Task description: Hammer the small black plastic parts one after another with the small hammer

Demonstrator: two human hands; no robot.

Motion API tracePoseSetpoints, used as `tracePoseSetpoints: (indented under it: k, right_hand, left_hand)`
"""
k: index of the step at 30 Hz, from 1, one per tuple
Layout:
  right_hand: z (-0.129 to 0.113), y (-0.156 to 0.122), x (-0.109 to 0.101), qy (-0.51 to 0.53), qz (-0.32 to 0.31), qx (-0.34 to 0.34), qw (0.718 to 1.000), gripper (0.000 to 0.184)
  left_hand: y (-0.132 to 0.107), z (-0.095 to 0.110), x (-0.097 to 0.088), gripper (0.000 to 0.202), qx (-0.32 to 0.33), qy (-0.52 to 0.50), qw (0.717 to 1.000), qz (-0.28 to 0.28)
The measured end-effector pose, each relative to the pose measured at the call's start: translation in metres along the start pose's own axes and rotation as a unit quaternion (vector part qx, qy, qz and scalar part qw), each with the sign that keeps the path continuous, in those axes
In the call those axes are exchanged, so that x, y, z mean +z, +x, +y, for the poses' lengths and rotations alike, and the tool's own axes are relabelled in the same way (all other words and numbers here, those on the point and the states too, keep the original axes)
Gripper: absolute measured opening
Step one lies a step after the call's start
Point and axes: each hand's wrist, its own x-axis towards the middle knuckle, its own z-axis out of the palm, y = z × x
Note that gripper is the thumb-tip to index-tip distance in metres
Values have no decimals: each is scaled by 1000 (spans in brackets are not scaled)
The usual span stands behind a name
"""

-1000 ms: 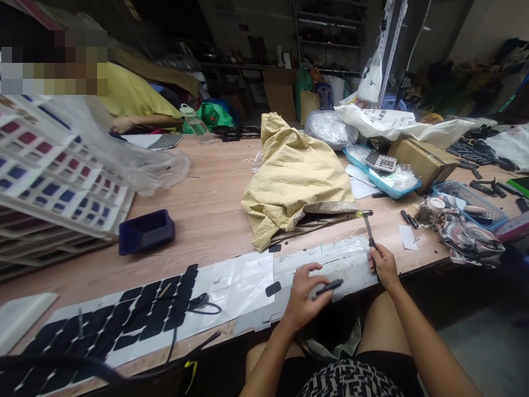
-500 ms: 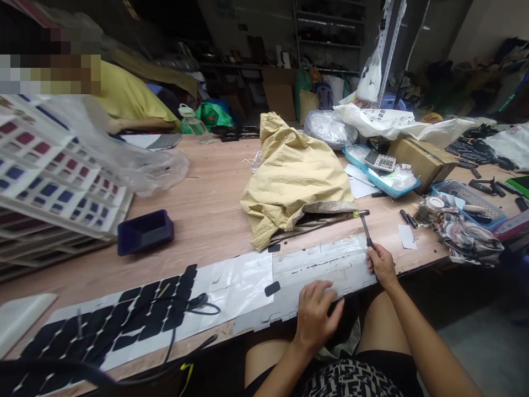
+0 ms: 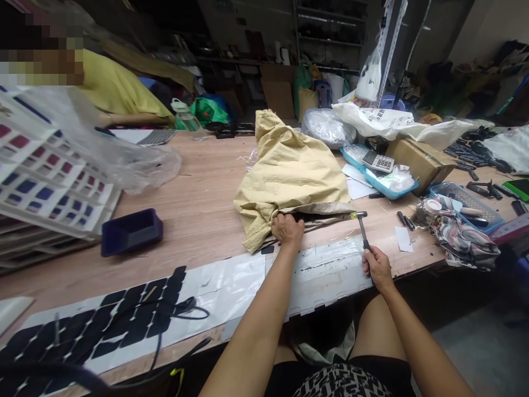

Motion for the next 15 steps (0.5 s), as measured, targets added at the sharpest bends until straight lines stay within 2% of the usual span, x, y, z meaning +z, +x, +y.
tracePoseSetpoints:
  k: [5,8,11,15]
  right_hand:
    - [-3,-1,1,6,2,2,1000,31]
    - [-3,-2,1,10,4,2,1000,31]
    - [-2,-1,1,14,5,3,1000,31]
    - [-2,-2,1,11,3,4,1000,30]
  left_hand:
    - [4,1,-9,23,-8,9,1000,-21]
    - [-5,-9,-22,23,26,-11,999,-44]
    - [-30,-23,-33,19,100,-47,990,-91]
    - [-75,-37,-35,14,206,-122,956,-172]
